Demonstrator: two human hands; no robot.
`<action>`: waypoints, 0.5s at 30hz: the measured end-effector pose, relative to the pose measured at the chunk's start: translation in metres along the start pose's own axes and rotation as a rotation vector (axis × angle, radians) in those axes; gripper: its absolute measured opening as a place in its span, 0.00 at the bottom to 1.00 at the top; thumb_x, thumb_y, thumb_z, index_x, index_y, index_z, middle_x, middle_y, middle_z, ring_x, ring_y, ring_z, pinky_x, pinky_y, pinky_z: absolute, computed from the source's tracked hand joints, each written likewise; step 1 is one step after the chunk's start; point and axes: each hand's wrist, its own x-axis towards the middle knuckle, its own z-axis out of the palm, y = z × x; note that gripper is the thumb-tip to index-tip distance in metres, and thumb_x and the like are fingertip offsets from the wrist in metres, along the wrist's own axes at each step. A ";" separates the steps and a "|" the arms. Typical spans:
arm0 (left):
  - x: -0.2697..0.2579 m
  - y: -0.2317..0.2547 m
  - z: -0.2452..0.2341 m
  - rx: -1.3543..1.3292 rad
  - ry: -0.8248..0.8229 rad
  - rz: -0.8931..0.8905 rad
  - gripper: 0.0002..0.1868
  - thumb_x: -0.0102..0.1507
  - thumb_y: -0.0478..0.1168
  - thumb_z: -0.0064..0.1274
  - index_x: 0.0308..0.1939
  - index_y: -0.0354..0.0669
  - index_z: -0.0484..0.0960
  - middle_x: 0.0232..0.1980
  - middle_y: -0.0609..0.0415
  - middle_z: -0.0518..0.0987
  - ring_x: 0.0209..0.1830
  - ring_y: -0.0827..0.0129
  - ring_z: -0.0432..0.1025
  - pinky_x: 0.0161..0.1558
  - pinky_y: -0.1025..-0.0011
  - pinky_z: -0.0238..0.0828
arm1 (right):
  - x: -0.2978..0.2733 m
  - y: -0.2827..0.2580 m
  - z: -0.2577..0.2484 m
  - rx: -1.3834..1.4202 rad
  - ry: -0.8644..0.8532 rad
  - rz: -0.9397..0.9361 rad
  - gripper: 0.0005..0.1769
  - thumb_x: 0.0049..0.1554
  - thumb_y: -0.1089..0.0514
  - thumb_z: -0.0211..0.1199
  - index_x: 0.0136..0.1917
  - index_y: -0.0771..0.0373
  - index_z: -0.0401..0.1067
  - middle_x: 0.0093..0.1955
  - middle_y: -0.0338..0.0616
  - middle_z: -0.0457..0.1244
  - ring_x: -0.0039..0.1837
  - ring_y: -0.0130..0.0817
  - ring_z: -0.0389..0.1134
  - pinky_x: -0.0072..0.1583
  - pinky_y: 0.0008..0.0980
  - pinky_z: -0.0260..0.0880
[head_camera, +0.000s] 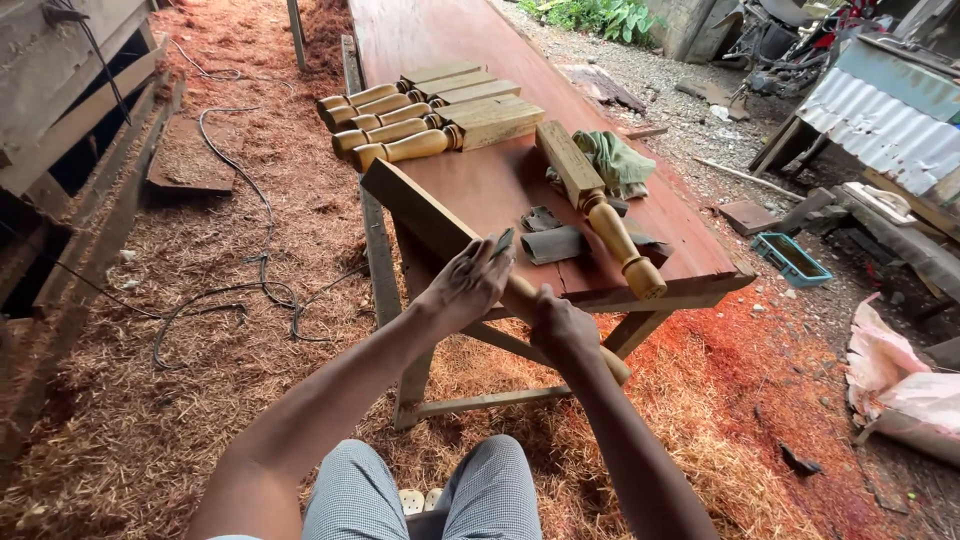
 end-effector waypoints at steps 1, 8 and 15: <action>-0.001 0.000 0.004 0.062 0.046 0.016 0.25 0.67 0.37 0.50 0.66 0.26 0.70 0.72 0.41 0.69 0.67 0.51 0.65 0.69 0.64 0.65 | 0.001 0.003 0.000 0.001 0.024 -0.021 0.15 0.61 0.58 0.54 0.60 0.61 0.61 0.49 0.56 0.70 0.51 0.55 0.74 0.51 0.53 0.74; -0.044 -0.001 0.014 0.099 0.115 0.077 0.24 0.64 0.38 0.52 0.63 0.31 0.72 0.74 0.43 0.66 0.66 0.47 0.65 0.66 0.56 0.65 | 0.002 0.005 -0.003 -0.008 0.054 -0.076 0.14 0.59 0.59 0.52 0.58 0.64 0.62 0.46 0.59 0.70 0.48 0.55 0.74 0.49 0.55 0.74; -0.008 -0.001 0.003 0.064 0.095 0.034 0.26 0.64 0.39 0.52 0.64 0.27 0.71 0.72 0.39 0.66 0.70 0.44 0.61 0.69 0.54 0.64 | -0.009 -0.001 0.009 0.023 0.183 -0.120 0.10 0.62 0.60 0.51 0.57 0.64 0.62 0.45 0.58 0.71 0.47 0.55 0.74 0.48 0.54 0.74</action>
